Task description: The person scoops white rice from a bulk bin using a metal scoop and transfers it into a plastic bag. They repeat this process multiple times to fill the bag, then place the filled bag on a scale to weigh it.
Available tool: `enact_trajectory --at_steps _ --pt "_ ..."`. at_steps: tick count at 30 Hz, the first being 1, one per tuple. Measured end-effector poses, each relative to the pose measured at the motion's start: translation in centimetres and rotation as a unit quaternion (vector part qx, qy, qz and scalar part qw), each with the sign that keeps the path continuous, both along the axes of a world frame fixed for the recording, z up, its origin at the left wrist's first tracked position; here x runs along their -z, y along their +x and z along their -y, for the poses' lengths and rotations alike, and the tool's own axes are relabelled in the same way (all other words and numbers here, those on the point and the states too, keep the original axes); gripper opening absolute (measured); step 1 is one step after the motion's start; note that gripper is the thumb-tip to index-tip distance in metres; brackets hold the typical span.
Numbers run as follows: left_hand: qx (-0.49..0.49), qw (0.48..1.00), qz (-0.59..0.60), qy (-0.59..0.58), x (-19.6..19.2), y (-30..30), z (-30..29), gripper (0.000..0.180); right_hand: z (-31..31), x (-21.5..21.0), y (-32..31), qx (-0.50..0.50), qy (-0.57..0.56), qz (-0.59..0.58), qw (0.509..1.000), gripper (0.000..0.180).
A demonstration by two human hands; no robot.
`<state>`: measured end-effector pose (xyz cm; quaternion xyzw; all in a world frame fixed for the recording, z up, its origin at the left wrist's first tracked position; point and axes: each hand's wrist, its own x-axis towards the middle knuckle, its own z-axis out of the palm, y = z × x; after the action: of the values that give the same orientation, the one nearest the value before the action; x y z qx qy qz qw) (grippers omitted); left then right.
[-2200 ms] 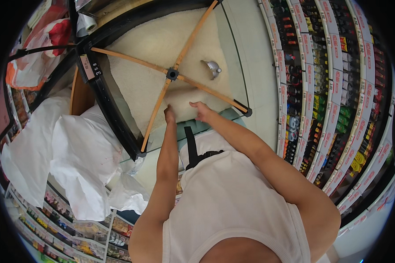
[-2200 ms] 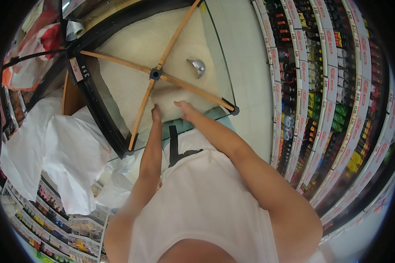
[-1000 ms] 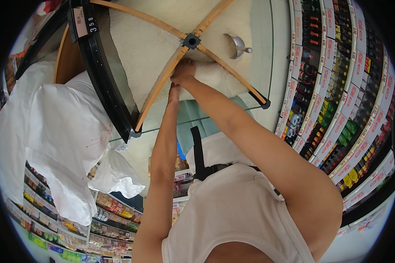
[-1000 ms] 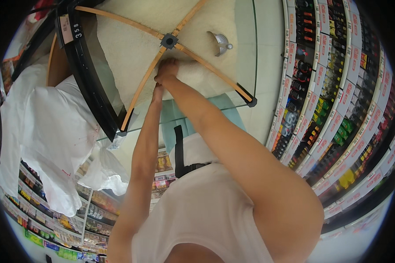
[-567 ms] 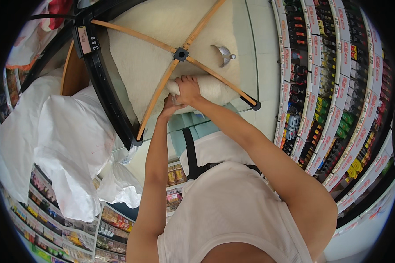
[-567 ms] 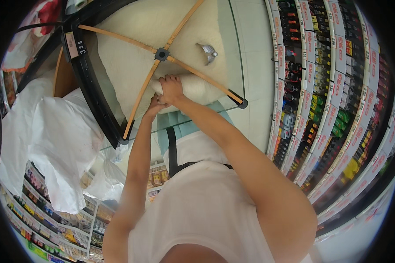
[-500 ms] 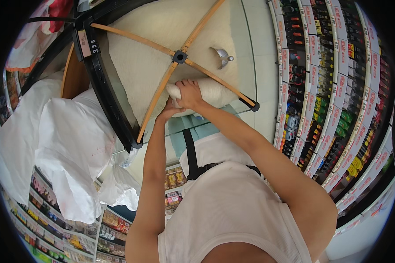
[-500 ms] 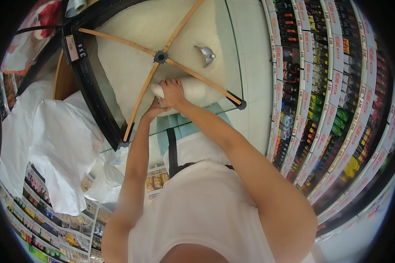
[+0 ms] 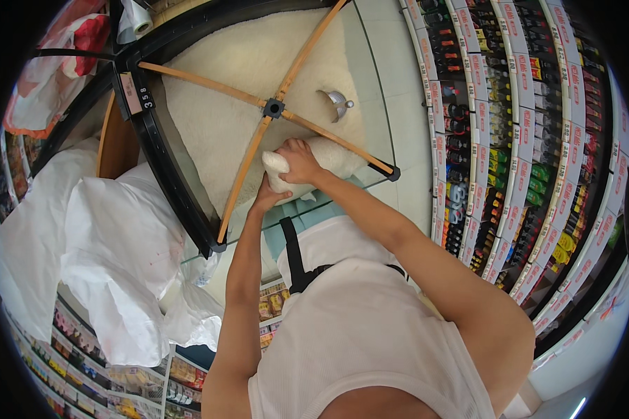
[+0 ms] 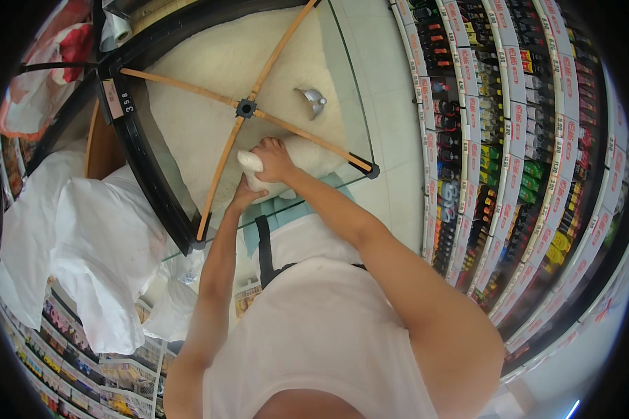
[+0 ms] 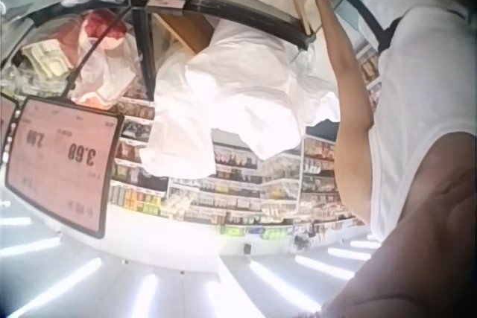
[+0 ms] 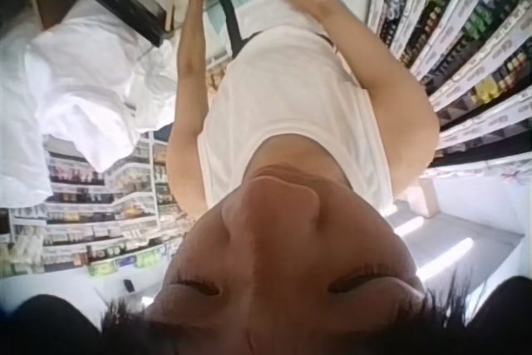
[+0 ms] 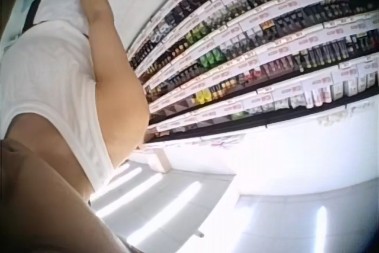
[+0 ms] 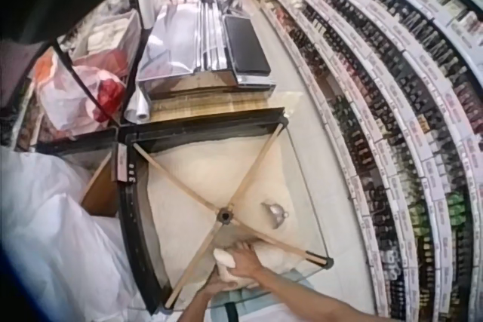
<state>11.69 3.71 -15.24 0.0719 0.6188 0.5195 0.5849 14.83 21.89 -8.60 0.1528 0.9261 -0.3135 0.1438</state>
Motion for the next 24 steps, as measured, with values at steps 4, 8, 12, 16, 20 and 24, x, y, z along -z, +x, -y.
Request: enact_trajectory --at_steps 4,8,12,16,20,24 --pt "-0.063 0.995 -0.04 -0.059 -1.9 0.6 0.1 0.088 0.7 0.8 0.3 0.031 -0.05 -0.032 0.998 0.062" --pt "-0.072 0.974 -0.149 -0.157 -3.4 0.3 0.2 0.073 1.6 -1.1 -0.5 0.075 -0.183 -0.001 0.98 0.061" --pt "-0.033 0.937 -0.259 -0.23 -6.8 -1.1 0.3 0.063 3.6 -1.9 -0.2 0.176 -0.275 -0.018 0.945 0.059" --pt "-0.036 0.923 -0.309 -0.228 -10.0 -1.0 -0.4 0.053 3.6 -3.1 0.9 0.218 -0.324 -0.029 0.92 0.058" --pt "-0.024 0.908 -0.361 -0.21 -13.1 0.1 -1.7 0.043 2.9 -4.5 3.1 0.223 -0.34 -0.083 0.91 0.056" --pt "-0.01 0.91 -0.386 -0.152 -16.2 0.0 -1.9 0.033 1.5 -5.0 5.6 0.233 -0.463 -0.097 0.85 0.042"
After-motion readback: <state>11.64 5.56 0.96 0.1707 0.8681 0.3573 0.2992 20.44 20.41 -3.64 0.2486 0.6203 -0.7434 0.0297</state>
